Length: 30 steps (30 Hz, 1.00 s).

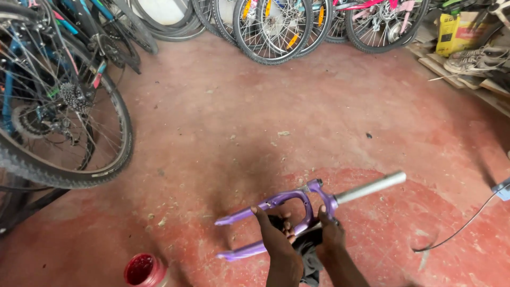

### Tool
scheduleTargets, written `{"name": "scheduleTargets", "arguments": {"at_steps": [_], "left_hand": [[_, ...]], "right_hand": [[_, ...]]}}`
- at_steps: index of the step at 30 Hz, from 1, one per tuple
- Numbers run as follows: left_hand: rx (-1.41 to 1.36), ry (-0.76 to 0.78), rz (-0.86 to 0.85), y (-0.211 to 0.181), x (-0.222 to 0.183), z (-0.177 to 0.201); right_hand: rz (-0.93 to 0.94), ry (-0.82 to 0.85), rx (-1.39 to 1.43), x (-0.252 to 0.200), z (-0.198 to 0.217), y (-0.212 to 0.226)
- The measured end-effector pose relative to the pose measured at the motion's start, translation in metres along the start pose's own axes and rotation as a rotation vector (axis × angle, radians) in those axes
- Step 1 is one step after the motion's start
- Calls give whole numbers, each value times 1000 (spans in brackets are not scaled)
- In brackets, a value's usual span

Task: Cleaning a bicycle fork and its headset bearing using a cloth

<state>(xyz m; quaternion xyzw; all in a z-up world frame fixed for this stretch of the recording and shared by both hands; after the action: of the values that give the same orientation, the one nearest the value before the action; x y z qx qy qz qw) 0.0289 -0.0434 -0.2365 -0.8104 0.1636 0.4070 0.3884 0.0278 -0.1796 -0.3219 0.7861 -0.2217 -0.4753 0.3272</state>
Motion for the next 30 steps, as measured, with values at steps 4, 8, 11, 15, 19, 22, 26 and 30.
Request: {"name": "scheduleTargets", "arguments": {"at_steps": [4,8,11,15,19,22,26,30], "left_hand": [[-105,160,-49,2,9,-13],[-226,419,-7,11,12,-25],[-219,496,72,18,10,-34],[-61,576,12,3,-22,-41],[20,729,-17,-24,-75,-51],[57,875,-93,-49,-121,-58],[67,988,-210,-92,-185,-58],[101,997,-273,-122,-237,-40]], "right_hand": [[-98,50,33,23,12,-41],[-129,81,-128,73,40,-69],[-91,147,-196,77,45,-74],[-51,241,-286,51,28,-55],[-21,350,-358,-9,-11,-18],[46,430,-397,-60,-42,44],[151,542,-445,-128,-69,135],[245,440,-541,-190,-63,195]]}}
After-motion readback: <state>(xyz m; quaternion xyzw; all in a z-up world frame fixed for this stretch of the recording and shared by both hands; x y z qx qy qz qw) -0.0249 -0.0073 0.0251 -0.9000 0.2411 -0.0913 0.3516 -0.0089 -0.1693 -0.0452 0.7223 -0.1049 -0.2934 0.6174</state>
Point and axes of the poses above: each hand's wrist, its own x-axis towards the middle knuckle, its own z-axis out of the back of the hand, y = z × x, the point moved 4 cm from there along x, towards the middle knuckle, and after that the axes turned 11 degrees about x, right-handed, at the moved point
